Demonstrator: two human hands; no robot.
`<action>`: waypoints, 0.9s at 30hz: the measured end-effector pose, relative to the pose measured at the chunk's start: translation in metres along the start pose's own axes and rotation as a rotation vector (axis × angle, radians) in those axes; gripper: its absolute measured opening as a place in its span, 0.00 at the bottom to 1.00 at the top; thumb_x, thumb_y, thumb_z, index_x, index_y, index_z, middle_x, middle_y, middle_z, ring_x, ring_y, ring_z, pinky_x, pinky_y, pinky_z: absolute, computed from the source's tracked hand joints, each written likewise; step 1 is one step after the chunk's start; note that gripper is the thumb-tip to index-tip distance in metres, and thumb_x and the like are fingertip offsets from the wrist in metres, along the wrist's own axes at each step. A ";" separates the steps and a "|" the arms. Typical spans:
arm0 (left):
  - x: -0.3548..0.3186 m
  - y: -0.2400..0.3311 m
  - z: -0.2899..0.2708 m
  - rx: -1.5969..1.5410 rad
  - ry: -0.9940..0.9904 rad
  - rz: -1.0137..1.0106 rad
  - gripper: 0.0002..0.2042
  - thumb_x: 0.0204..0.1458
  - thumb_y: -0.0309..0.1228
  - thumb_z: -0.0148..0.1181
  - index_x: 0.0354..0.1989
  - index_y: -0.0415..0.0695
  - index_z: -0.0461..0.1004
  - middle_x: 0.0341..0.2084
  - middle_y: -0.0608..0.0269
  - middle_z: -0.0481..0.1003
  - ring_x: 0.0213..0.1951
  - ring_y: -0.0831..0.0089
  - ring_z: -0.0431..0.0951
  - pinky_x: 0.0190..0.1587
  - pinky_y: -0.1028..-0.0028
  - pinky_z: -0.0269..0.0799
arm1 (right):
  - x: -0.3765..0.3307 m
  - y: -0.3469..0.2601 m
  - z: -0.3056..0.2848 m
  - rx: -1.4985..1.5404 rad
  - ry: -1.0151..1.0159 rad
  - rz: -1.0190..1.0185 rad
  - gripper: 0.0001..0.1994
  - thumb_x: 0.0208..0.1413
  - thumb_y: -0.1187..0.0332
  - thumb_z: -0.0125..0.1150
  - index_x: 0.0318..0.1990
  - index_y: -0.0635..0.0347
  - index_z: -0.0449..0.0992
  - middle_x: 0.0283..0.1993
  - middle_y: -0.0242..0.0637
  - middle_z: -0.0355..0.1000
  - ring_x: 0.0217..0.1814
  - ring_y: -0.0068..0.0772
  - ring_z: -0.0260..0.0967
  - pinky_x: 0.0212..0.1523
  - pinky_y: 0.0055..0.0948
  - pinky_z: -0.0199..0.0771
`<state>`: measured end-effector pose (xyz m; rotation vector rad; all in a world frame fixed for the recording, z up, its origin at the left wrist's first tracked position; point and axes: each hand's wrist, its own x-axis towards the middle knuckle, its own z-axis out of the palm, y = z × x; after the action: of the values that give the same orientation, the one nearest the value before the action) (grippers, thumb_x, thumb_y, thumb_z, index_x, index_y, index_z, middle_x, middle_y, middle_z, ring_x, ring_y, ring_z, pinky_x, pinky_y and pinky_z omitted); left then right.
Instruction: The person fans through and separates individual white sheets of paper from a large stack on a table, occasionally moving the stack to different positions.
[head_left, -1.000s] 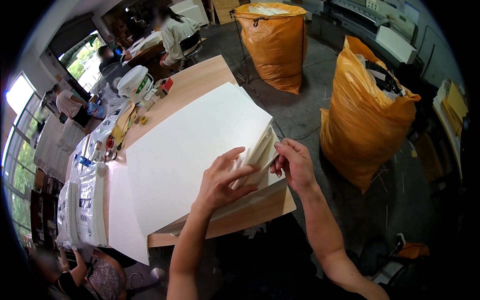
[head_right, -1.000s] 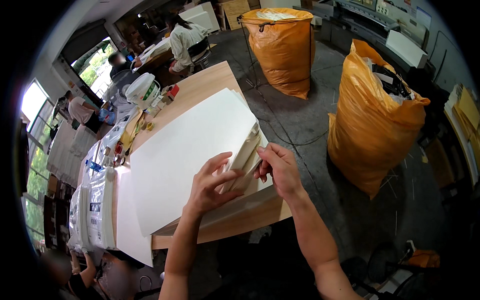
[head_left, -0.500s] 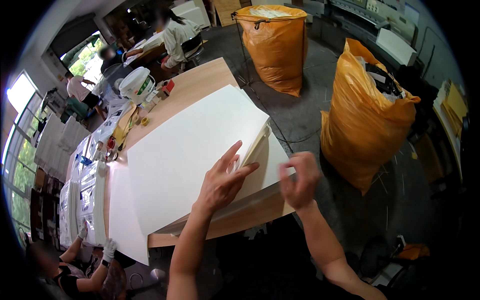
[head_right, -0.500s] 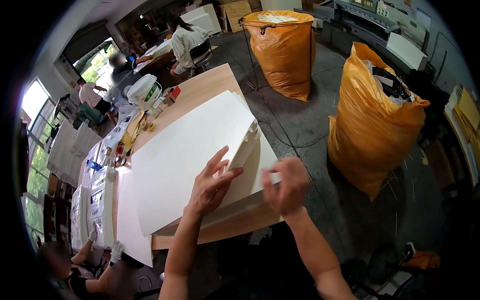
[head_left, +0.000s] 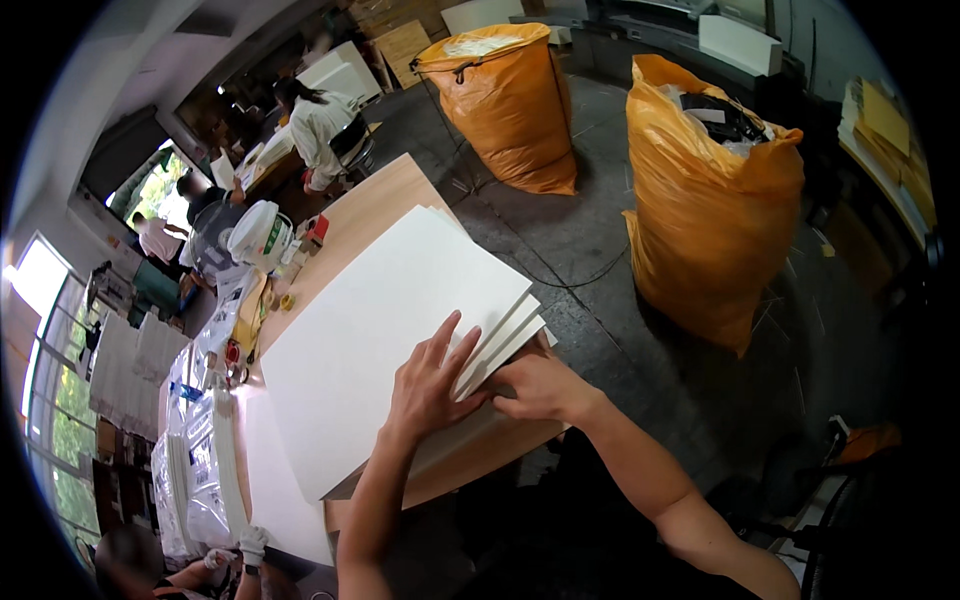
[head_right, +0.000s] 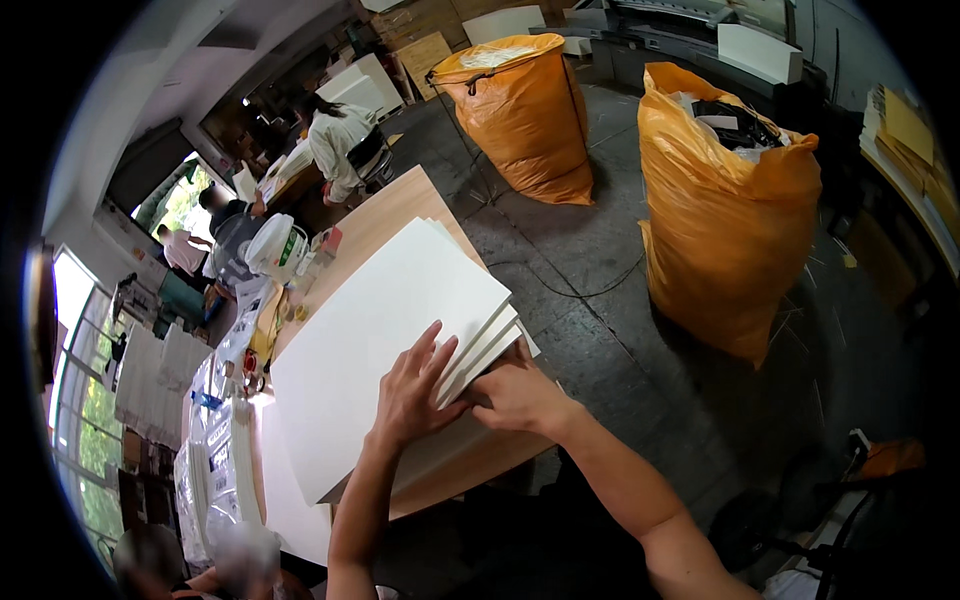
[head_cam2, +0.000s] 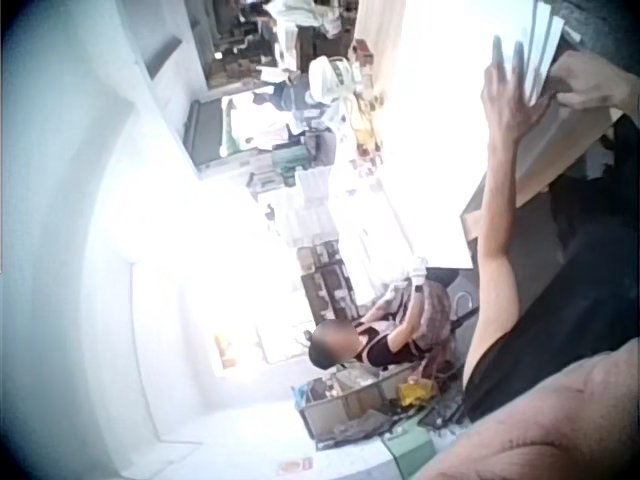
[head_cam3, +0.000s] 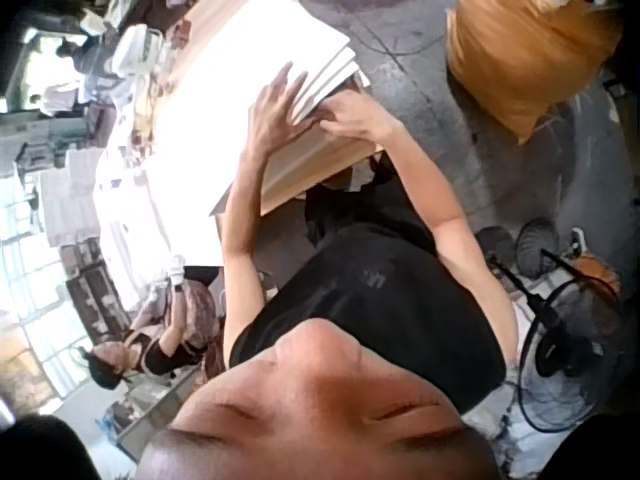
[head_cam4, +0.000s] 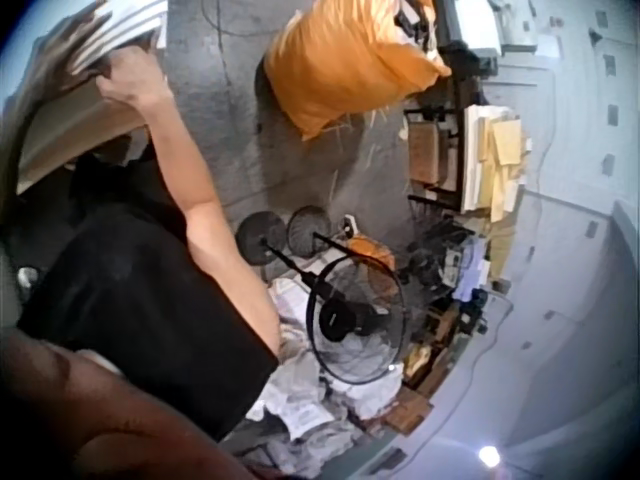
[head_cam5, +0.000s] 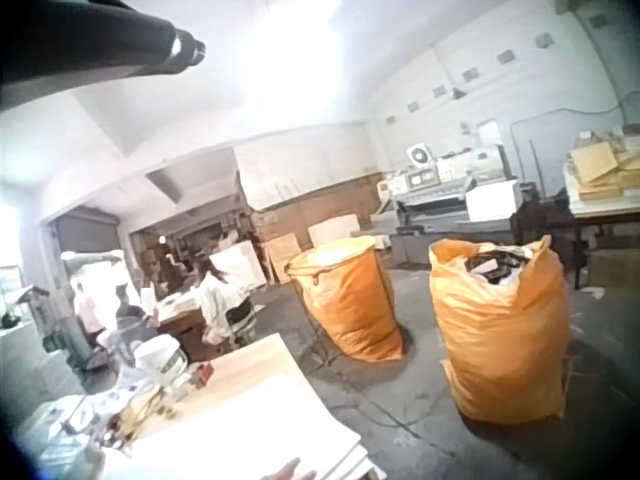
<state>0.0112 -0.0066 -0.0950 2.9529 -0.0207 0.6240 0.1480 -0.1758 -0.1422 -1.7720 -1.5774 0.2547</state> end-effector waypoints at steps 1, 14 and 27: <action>0.000 0.000 0.001 0.005 0.005 0.003 0.44 0.37 0.39 0.77 0.69 0.57 0.66 0.69 0.52 0.63 0.51 0.52 0.77 0.48 0.59 0.79 | -0.001 0.002 0.002 -0.010 0.035 -0.024 0.18 0.53 0.57 0.60 0.49 0.47 0.84 0.55 0.44 0.75 0.65 0.53 0.61 0.70 0.55 0.47; -0.003 -0.008 -0.004 -0.196 0.011 -0.058 0.34 0.49 0.34 0.68 0.66 0.42 0.67 0.57 0.48 0.76 0.54 0.45 0.78 0.56 0.57 0.74 | -0.019 0.013 -0.022 0.095 0.507 0.257 0.16 0.59 0.56 0.61 0.36 0.64 0.78 0.47 0.50 0.77 0.53 0.52 0.73 0.52 0.46 0.72; 0.002 -0.001 -0.006 -0.274 0.076 -0.016 0.18 0.51 0.23 0.65 0.50 0.57 0.82 0.65 0.39 0.67 0.58 0.41 0.76 0.58 0.55 0.77 | 0.024 0.016 -0.029 0.871 0.419 0.362 0.17 0.65 0.65 0.57 0.23 0.59 0.69 0.19 0.36 0.69 0.22 0.32 0.71 0.25 0.31 0.69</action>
<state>0.0101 -0.0051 -0.0885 2.6623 -0.0699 0.6713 0.1831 -0.1647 -0.1239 -1.2700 -0.6638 0.5931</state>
